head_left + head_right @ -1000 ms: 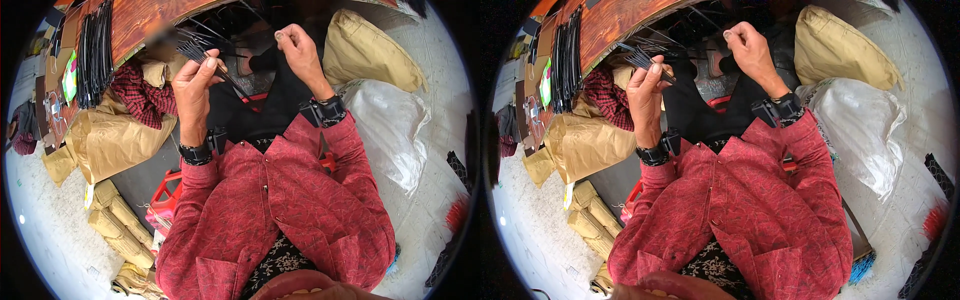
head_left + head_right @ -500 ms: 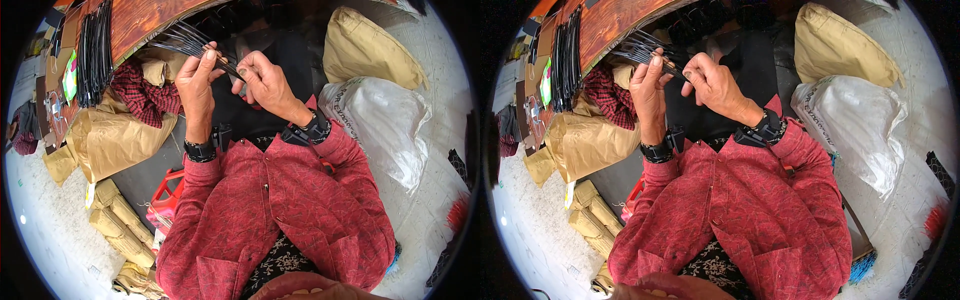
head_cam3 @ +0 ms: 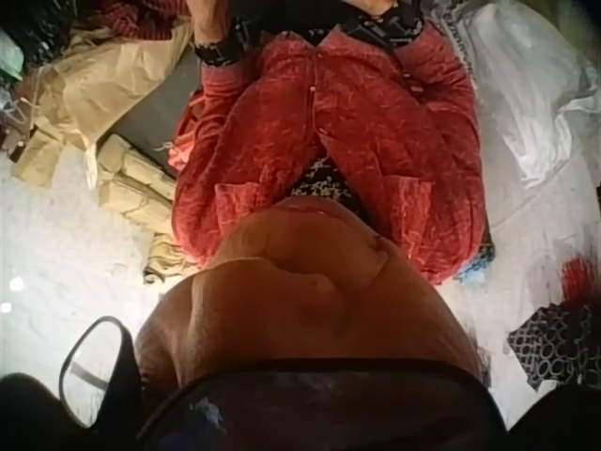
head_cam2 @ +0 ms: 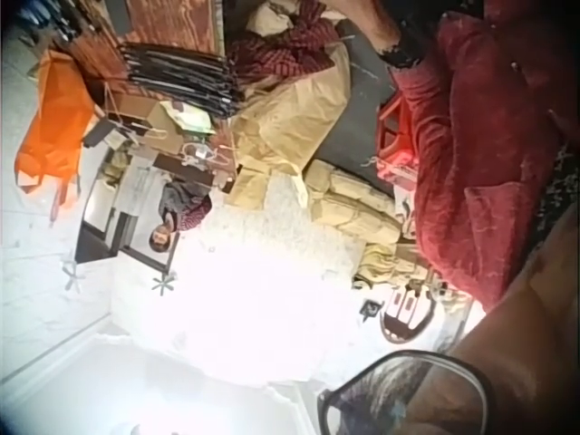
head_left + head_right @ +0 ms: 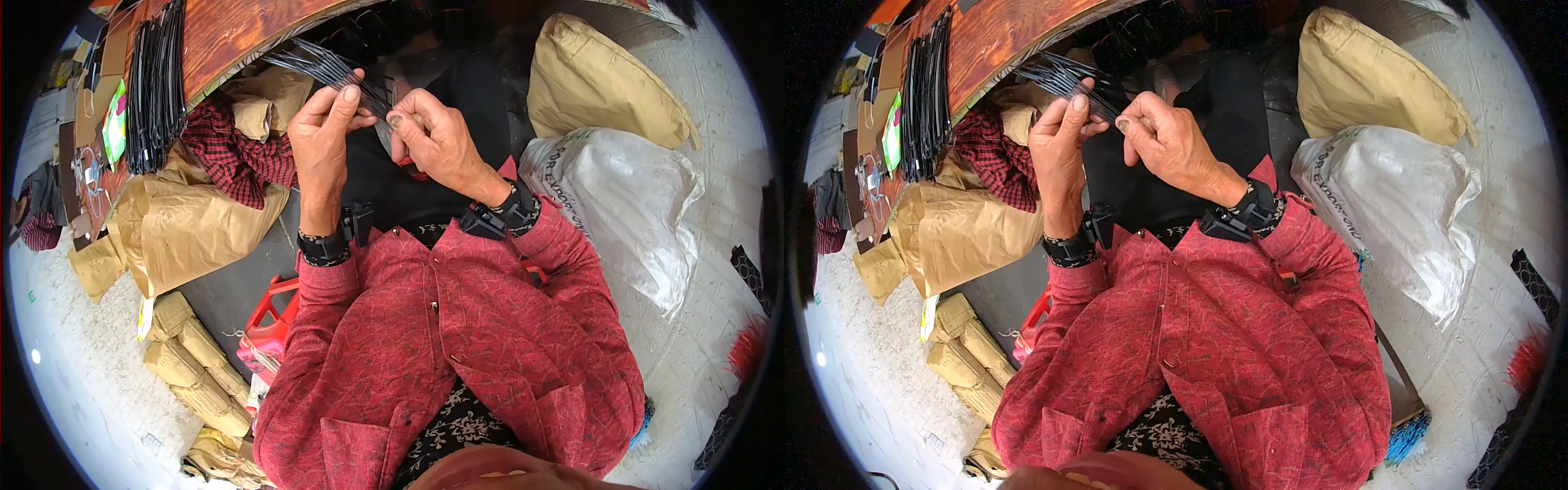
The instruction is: The person gathers black plastic strips into a bundle and inserts a thin metal rod through the ends. They then secure the assembly by sliding a small black cap onto the end of the rod.
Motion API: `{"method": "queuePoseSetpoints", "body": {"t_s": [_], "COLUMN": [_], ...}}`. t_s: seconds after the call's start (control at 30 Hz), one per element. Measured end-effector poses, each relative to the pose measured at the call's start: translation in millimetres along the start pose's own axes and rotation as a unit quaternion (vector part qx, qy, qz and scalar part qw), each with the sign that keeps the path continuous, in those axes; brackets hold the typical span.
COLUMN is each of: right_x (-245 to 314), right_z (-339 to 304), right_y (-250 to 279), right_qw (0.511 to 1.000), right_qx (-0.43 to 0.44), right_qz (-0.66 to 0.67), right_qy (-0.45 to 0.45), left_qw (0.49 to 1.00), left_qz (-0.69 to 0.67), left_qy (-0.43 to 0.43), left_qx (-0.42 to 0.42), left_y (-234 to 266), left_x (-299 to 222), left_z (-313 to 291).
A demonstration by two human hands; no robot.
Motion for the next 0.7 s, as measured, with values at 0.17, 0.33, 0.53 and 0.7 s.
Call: {"method": "queuePoseSetpoints", "body": {"t_s": [0.17,0.33,0.53,0.7], "right_x": [-1.0,3.7,3.5,4.9], "right_z": [-0.3,3.9,3.8,7.2], "right_y": [-1.8,-0.7,-0.4,-2.7], "right_qw": [1.000,1.000,0.999,0.999], "right_qx": [-0.011,-0.014,-0.019,-0.015], "right_qz": [0.011,0.004,0.003,-0.002], "right_qy": [0.017,0.018,0.030,0.040], "left_qw": [0.999,1.000,0.999,0.997], "left_qz": [-0.009,0.001,0.009,0.000], "left_qy": [0.000,0.008,0.003,0.000], "left_qx": [-0.032,-0.029,-0.046,-0.073], "left_y": [5.9,4.0,2.5,5.9], "left_x": [4.4,6.8,5.7,4.2], "left_z": [1.5,-0.9,-1.4,1.8]}}
Point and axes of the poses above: each hand's wrist, its own z-axis towards the middle knuckle, its own y-axis out of the back of the hand, x = y × z, the point moved 5 cm from there along z, towards the middle knuckle, and after that the axes turned 12 degrees about -x, right-handed, at the moved point
